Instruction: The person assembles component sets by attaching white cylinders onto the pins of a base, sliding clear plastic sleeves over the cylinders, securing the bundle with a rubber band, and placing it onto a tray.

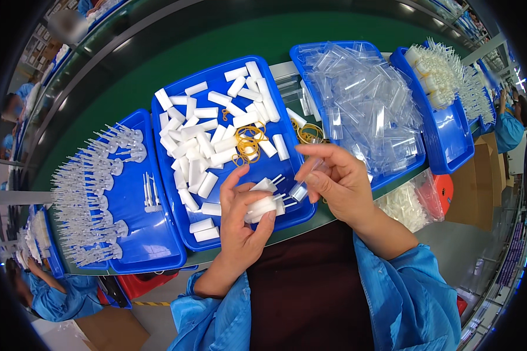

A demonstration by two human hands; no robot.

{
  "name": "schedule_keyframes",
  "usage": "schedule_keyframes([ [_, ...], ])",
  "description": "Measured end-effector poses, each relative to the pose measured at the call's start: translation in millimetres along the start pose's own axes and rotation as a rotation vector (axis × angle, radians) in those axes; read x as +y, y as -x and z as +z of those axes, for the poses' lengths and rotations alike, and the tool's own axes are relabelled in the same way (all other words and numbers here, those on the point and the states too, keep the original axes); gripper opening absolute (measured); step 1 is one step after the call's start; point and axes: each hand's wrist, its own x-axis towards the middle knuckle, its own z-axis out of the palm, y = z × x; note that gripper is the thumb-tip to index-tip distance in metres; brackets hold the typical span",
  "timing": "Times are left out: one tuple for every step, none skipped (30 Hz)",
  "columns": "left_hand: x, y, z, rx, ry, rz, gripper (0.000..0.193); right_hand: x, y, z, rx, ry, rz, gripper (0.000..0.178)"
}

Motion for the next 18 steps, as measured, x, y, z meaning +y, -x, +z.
schedule_keyframes([
  [-2,0,0,-0.006,-0.016,0.005,0.028,2,1,1,0.004,0.027,-0.005,0.033],
  [-3,1,0,-0.011,-0.032,0.01,0.028,4,2,2,0.008,0.055,-0.009,0.031],
  [-3,0,1,-0.013,-0.032,0.009,0.028,5,2,3,0.01,0.053,-0.009,0.031],
  [-2,0,2,-0.006,-0.061,0.028,0.029,7,1,4,0.025,0.0,-0.007,0.029],
  [-2,0,2,0.001,-0.089,0.046,0.029,9,1,6,0.04,-0.054,-0.005,0.027],
  [-3,0,3,-0.004,-0.088,0.047,0.029,11,1,6,0.045,-0.054,-0.005,0.027],
  [-4,0,3,0.003,-0.104,0.045,0.029,12,0,7,0.062,-0.085,-0.018,0.027],
  [-5,0,4,0.011,-0.121,0.044,0.029,13,0,6,0.079,-0.115,-0.031,0.027],
  [-4,0,4,0.009,-0.122,0.043,0.029,14,0,6,0.08,-0.117,-0.03,0.027],
  [-4,0,4,0.014,-0.107,0.032,0.03,14,0,6,0.116,-0.138,-0.079,0.028],
  [-3,0,4,0.019,-0.091,0.02,0.03,15,0,6,0.152,-0.159,-0.128,0.029],
  [-2,0,5,0.018,-0.093,0.019,0.03,14,-1,6,0.152,-0.16,-0.128,0.029],
  [-2,0,5,0.017,-0.098,0.031,0.03,13,-2,6,0.148,-0.113,-0.14,0.03],
  [-1,0,5,0.015,-0.104,0.042,0.03,12,-3,6,0.143,-0.065,-0.152,0.03],
  [-1,-1,5,0.015,-0.105,0.042,0.03,13,-3,7,0.143,-0.066,-0.152,0.03],
  [0,-1,6,0.013,-0.11,0.051,0.03,13,-3,8,0.093,-0.002,-0.137,0.031],
  [0,-1,6,0.011,-0.115,0.059,0.031,14,-2,9,0.043,0.061,-0.122,0.032],
  [0,-1,6,0.01,-0.115,0.058,0.031,13,-2,9,0.012,0.078,-0.099,0.034],
])
